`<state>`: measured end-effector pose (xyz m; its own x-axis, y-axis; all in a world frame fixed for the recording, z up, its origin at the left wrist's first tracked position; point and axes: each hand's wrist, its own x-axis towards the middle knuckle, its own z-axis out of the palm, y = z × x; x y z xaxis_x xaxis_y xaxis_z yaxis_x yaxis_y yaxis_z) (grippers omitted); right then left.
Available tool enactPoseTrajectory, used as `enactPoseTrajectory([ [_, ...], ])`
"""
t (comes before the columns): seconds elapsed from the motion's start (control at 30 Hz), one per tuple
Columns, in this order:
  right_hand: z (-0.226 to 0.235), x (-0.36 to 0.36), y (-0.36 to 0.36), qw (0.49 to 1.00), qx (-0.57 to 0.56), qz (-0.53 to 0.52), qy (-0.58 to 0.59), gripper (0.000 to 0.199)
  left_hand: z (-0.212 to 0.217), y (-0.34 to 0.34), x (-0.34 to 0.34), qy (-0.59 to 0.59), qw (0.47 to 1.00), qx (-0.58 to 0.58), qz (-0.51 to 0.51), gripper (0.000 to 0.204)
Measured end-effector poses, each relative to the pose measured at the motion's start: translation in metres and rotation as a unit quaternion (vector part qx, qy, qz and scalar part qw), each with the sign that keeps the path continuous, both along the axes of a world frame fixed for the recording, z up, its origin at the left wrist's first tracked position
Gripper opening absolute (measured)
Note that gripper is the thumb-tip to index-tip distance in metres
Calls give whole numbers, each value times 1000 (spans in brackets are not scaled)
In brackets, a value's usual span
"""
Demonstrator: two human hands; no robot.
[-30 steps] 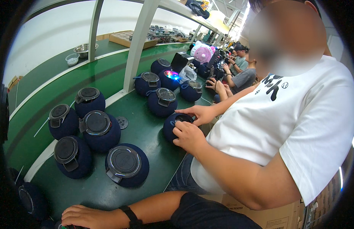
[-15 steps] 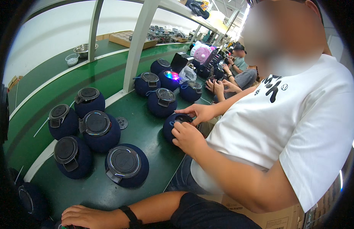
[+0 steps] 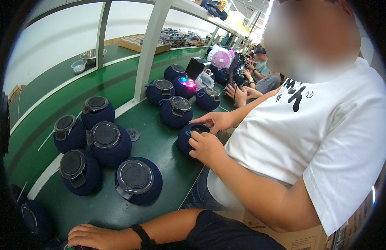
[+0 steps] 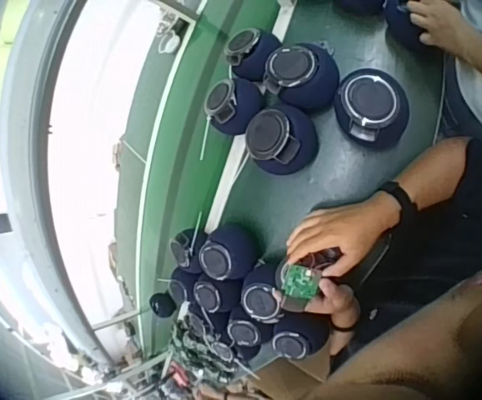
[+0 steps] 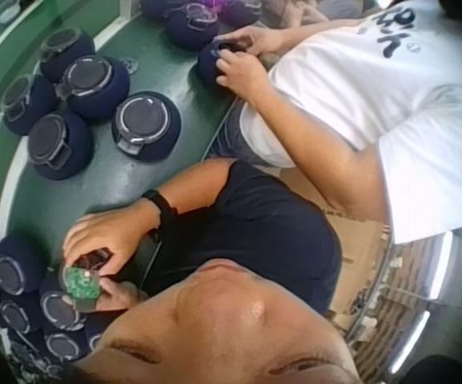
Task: Connecting circuit board components to a speaker housing on an assembly line.
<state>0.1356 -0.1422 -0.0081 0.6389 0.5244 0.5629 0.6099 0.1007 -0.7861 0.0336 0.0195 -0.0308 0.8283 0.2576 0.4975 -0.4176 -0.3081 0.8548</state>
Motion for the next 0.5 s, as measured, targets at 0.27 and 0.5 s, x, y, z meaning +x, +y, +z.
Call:
enactPoseTrajectory([
  [0.27,-1,-1,0,1000,-3,1,3,51,0,0,0,-5,1000,6,-7,83],
  [0.5,-1,-1,0,1000,-7,-3,1,51,0,-1,0,0,1000,-9,-5,83],
])
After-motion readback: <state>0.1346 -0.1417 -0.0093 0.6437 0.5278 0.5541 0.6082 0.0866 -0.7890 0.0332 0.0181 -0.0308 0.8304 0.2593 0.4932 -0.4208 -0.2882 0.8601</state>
